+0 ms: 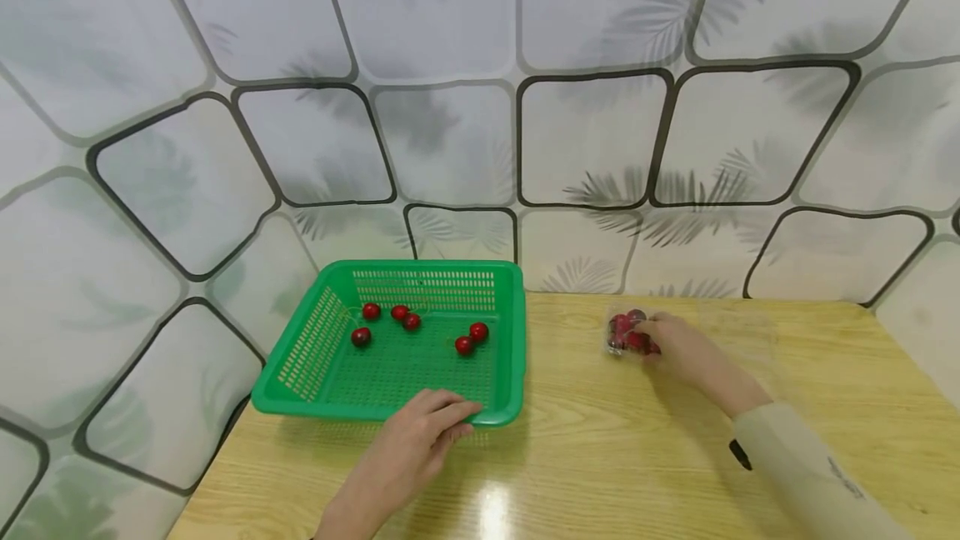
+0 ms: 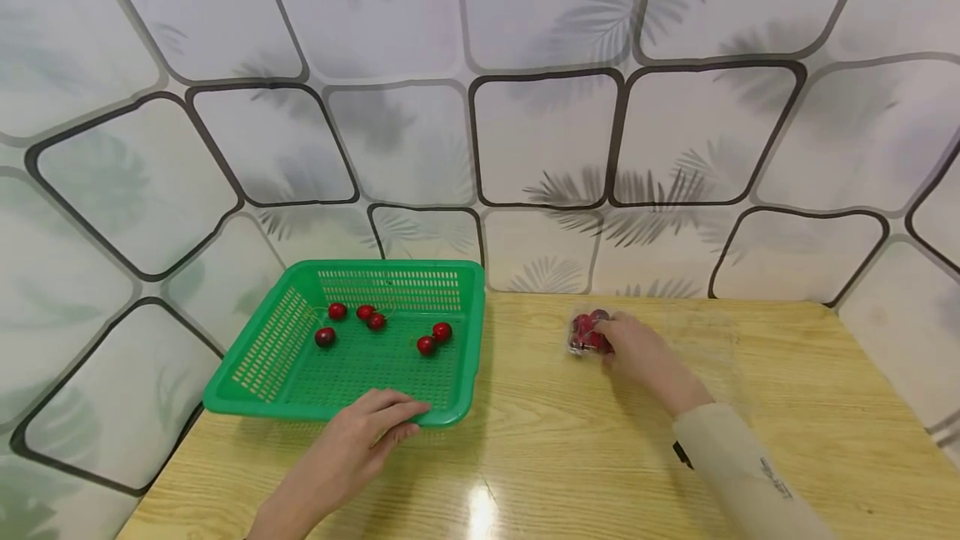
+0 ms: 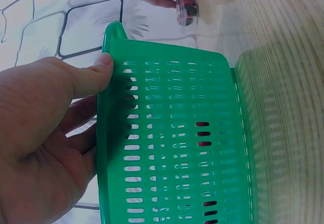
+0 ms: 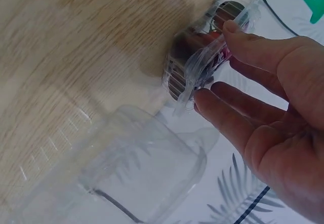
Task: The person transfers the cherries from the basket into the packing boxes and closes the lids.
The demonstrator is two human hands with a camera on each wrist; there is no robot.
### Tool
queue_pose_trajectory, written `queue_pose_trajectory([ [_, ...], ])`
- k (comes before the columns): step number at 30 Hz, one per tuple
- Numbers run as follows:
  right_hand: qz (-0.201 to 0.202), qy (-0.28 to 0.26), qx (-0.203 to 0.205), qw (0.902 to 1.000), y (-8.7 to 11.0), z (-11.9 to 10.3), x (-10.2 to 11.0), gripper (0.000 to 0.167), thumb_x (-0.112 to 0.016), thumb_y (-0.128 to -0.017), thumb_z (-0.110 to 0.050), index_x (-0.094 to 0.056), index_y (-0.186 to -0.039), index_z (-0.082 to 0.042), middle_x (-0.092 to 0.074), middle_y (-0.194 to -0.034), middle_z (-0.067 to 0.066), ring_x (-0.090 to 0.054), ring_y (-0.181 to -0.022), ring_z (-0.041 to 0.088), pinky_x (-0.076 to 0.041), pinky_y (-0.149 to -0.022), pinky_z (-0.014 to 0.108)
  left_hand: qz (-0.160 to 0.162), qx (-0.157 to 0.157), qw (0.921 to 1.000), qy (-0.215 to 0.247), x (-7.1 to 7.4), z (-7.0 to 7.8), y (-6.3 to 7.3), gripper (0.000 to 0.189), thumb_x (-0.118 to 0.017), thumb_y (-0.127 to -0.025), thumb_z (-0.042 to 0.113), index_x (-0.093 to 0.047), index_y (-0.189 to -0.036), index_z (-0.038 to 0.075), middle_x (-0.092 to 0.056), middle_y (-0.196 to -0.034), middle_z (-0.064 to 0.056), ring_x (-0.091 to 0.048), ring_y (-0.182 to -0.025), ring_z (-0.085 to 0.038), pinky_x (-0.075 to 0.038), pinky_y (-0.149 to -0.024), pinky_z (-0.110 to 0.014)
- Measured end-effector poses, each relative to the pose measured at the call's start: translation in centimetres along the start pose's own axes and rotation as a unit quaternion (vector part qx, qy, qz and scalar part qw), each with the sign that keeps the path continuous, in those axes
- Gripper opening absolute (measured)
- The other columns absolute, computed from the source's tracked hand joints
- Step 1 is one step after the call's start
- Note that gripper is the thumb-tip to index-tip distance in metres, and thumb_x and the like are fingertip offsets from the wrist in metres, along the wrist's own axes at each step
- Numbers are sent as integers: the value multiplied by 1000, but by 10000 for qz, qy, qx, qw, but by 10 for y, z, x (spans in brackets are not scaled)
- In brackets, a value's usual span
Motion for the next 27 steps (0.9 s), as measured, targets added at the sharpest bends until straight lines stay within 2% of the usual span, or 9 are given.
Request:
queue_pose_trajectory([
  [3, 46, 29, -103, 9999, -4, 5, 0, 41, -79, -83, 1, -66, -122, 10, -66, -110, 27, -67, -96, 41, -58, -84, 51, -26, 37, 10000, 33, -1, 0, 0, 25, -73, -93, 13, -76, -119, 12, -74, -108, 6, -67, -97, -11, -58, -83, -25],
  [7, 118, 1, -220, 9997, -7, 11, -2, 41, -77, -85, 2, -66, -124, 10, -65, -110, 29, -67, -97, 43, -57, -84, 54, -52, 86, 9999, 59, -2, -1, 1, 26, -73, -94, 14, -75, -119, 13, -74, -109, 7, -67, -97, -11, -58, -83, -25],
  [14, 452, -87, -310, 9985, -1, 16, 2, 38, -75, -88, -1, -66, -124, 8, -64, -115, 31, -66, -102, 47, -56, -86, 58, -28, 52, 10000, 72, -3, -1, 3, 26, -73, -94, 13, -75, -120, 13, -74, -109, 7, -66, -97, -11, -58, -83, -25],
  [18, 530, -157, -536, 9970, 12, 25, 12, 38, -71, -92, -2, -63, -127, 9, -64, -121, 34, -64, -106, 51, -54, -87, 60, -6, -12, 10000, 75, -3, 0, 2, 27, -73, -93, 13, -75, -120, 12, -74, -110, 6, -66, -98, -11, -58, -83, -25],
  [20, 619, -151, -588, 9962, 21, 31, 20, 36, -69, -93, -2, -63, -126, 11, -66, -119, 34, -66, -102, 50, -56, -83, 58, -9, -23, 10000, 85, -3, -1, 2, 27, -73, -94, 13, -75, -120, 12, -74, -110, 6, -67, -98, -11, -58, -83, -25],
  [23, 783, -141, -733, 9941, 37, 44, 34, 31, -68, -93, -3, -65, -119, 13, -70, -108, 32, -69, -92, 45, -57, -75, 55, -22, -25, 9999, 96, -3, -1, 2, 27, -73, -94, 13, -75, -121, 12, -74, -110, 6, -67, -98, -11, -58, -83, -25],
  [27, 865, -94, -1060, 9906, 63, 69, 47, 23, -66, -94, -5, -68, -108, 13, -72, -87, 22, -67, -73, 32, -55, -64, 49, -25, -23, 10000, 90, -3, -1, 2, 27, -73, -94, 13, -75, -121, 12, -74, -110, 6, -67, -97, -11, -58, -82, -25],
])
Point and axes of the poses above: each hand's wrist, its own y-axis away from the middle knuckle, its own x-axis out of the back of the hand, z = x × y, the point moved 7 cm from there along -y, towards the middle knuckle
